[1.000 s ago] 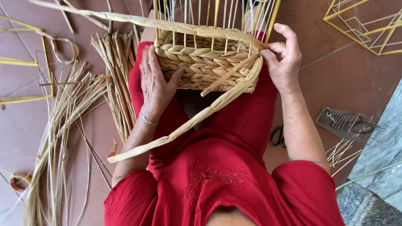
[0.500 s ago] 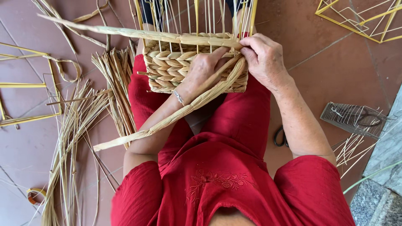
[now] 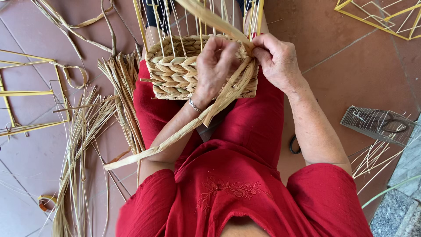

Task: The person weaves a basket by hand, interlacing dried plant strips through a metal frame. They occasionally use scissors to trim excess material while continuing the weaving pattern.

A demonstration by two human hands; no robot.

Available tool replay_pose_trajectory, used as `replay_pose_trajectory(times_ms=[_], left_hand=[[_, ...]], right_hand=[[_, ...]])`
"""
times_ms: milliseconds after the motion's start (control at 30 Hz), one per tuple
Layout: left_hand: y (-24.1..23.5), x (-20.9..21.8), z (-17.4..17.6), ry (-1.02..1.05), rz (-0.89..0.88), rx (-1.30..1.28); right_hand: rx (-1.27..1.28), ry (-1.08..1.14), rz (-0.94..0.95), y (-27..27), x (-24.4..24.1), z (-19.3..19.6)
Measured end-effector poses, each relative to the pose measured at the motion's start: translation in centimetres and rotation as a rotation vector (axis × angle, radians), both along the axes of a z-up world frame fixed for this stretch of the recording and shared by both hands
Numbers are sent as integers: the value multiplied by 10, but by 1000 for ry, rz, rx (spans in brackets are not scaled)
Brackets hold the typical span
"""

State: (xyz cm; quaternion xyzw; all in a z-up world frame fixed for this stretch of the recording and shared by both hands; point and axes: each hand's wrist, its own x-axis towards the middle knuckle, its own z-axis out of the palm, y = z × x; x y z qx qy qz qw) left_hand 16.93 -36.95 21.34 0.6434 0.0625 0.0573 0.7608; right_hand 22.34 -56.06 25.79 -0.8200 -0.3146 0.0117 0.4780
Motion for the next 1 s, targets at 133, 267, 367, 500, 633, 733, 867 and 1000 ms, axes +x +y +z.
replay_pose_trajectory(times_ms=[133,267,367,500,633,733,867,1000], left_hand=[[1,-28,-2,122,-39,-257],[6,-17,-4,22,-125,387],[4,15,-1,96,-217,659],[-2,38,3,-653,-4,353],[0,9,9,7,39,-90],[-1,-29,20,108,1,-497],[11,-39,34,-251,-112,250],[44,-16,31,-554,226,1553]], right_hand=[[-79,-76,-52,5,1,-1],[-45,-57,-33,7,-2,0],[-8,-39,-22,3,-4,2],[3,-23,-18,0,-5,0],[17,77,-72,5,-2,-2],[-9,-24,-83,11,-2,1],[-89,-225,1,13,-1,13],[-225,-119,81,10,3,22]])
